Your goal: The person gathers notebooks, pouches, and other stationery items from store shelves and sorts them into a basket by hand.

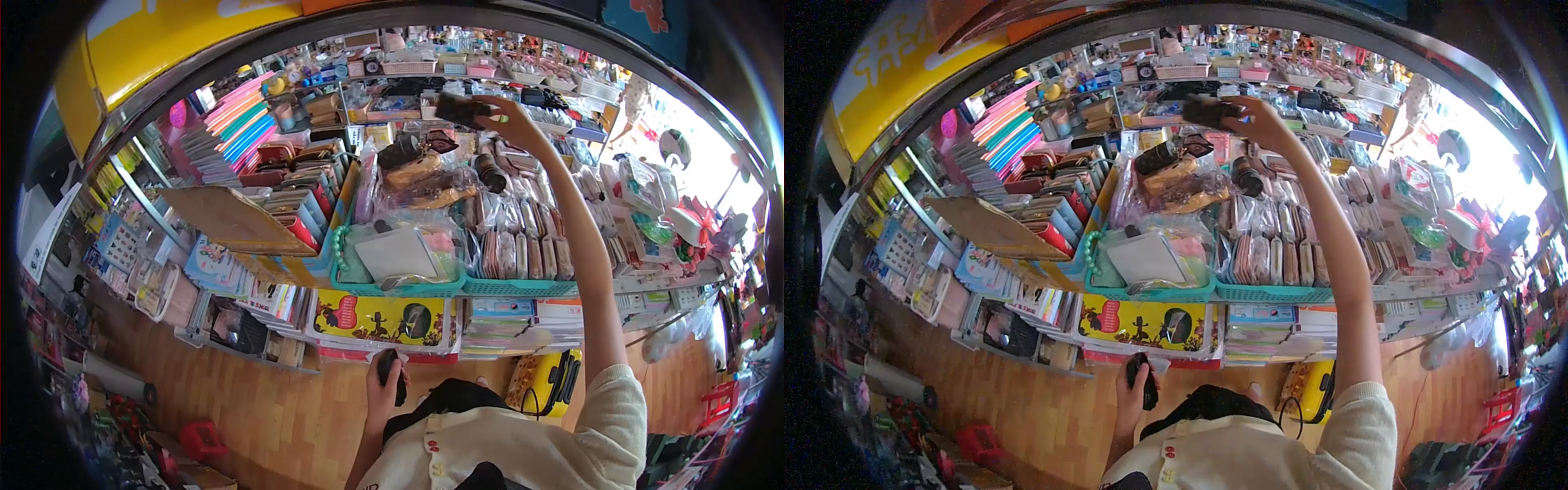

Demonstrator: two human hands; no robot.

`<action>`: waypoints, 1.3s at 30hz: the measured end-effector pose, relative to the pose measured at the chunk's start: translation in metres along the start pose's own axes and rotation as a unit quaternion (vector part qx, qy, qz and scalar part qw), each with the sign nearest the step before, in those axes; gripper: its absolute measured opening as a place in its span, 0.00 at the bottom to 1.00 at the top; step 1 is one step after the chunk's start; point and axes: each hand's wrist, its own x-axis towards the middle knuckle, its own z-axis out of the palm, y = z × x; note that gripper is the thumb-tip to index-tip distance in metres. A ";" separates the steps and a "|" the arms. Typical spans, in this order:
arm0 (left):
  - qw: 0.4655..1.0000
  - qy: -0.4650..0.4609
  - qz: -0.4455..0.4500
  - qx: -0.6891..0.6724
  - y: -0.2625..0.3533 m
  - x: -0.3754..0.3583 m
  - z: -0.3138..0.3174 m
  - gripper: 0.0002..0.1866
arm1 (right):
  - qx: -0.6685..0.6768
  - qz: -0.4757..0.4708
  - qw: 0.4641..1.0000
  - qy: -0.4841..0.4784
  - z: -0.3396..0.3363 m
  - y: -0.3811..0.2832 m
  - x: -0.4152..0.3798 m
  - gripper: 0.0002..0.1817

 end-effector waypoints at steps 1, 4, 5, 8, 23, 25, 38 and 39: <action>1.000 0.001 -0.003 -0.005 -0.001 -0.002 -0.001 0.13 | 0.061 0.076 0.993 -0.065 0.009 -0.028 0.007 0.29; 1.000 0.010 0.004 0.008 -0.002 -0.006 -0.005 0.12 | -0.055 0.036 0.987 -0.145 0.067 -0.017 0.030 0.27; 1.000 0.015 0.004 0.009 -0.001 -0.008 -0.006 0.12 | -0.061 -0.009 0.983 -0.171 0.087 -0.002 0.034 0.27; 0.999 0.036 0.015 0.035 0.007 -0.013 -0.011 0.11 | -0.076 0.065 0.966 -0.237 0.110 -0.029 0.036 0.26; 1.000 -0.015 -0.014 0.020 -0.005 0.008 -0.008 0.11 | -0.199 0.342 0.905 -0.155 0.023 0.034 -0.065 0.41; 0.999 -0.029 -0.011 0.038 -0.002 0.013 -0.005 0.12 | -0.129 0.380 0.904 -0.150 0.032 0.046 -0.079 0.44; 1.000 -0.001 -0.015 0.019 -0.018 0.001 -0.019 0.13 | 0.090 0.261 0.960 0.052 -0.024 -0.022 -0.013 0.26; 1.000 -0.004 -0.006 0.023 -0.020 0.000 -0.019 0.13 | 0.119 0.157 0.980 0.031 -0.014 -0.028 -0.006 0.25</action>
